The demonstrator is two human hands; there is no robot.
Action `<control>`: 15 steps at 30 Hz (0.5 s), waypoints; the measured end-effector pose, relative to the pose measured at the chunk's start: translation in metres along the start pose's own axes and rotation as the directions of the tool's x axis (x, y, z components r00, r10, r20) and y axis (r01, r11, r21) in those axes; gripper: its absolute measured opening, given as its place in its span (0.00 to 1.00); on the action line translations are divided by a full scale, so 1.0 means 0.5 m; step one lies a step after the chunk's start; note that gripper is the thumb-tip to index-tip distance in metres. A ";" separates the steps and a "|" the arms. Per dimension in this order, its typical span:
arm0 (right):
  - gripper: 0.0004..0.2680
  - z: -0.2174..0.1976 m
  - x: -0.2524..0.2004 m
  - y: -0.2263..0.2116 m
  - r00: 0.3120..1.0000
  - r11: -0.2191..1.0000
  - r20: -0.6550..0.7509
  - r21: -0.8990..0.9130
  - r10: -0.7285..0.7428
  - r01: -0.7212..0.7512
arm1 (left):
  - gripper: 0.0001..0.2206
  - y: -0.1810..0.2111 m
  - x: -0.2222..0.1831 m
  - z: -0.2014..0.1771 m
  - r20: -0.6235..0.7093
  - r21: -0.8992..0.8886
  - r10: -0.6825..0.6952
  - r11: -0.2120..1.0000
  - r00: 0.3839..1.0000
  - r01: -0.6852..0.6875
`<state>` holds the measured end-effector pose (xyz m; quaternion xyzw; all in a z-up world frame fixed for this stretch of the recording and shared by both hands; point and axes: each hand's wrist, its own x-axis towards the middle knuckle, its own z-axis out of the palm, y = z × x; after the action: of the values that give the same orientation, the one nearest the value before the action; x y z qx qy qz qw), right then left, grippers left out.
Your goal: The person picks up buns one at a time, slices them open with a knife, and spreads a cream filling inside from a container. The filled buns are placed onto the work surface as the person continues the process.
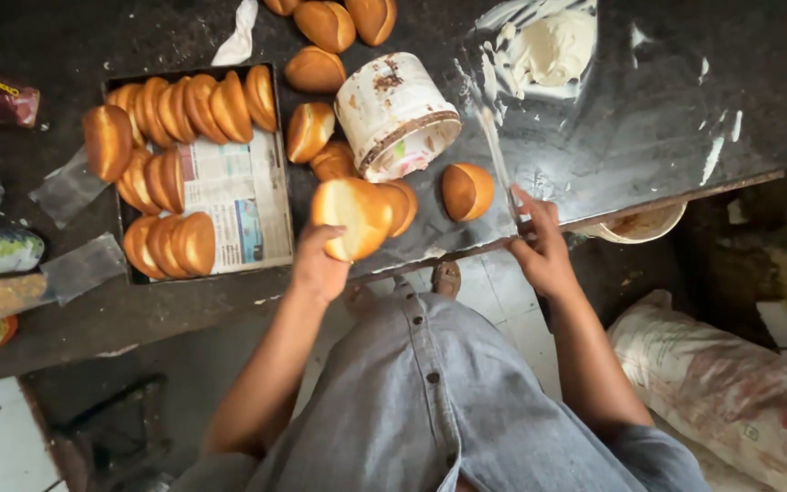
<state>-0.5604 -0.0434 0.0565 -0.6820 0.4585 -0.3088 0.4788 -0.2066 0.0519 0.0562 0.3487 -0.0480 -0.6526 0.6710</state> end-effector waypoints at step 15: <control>0.15 0.182 0.286 0.008 0.952 0.662 0.306 -0.711 -0.011 0.236 | 0.23 0.014 0.058 0.038 -0.163 0.196 0.274 0.951 0.948 -0.241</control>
<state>-0.4280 -0.1419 0.0182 -0.8830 0.4248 -0.0301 0.1976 -0.2063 0.0171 0.0628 0.4563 -0.0863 -0.5166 0.7193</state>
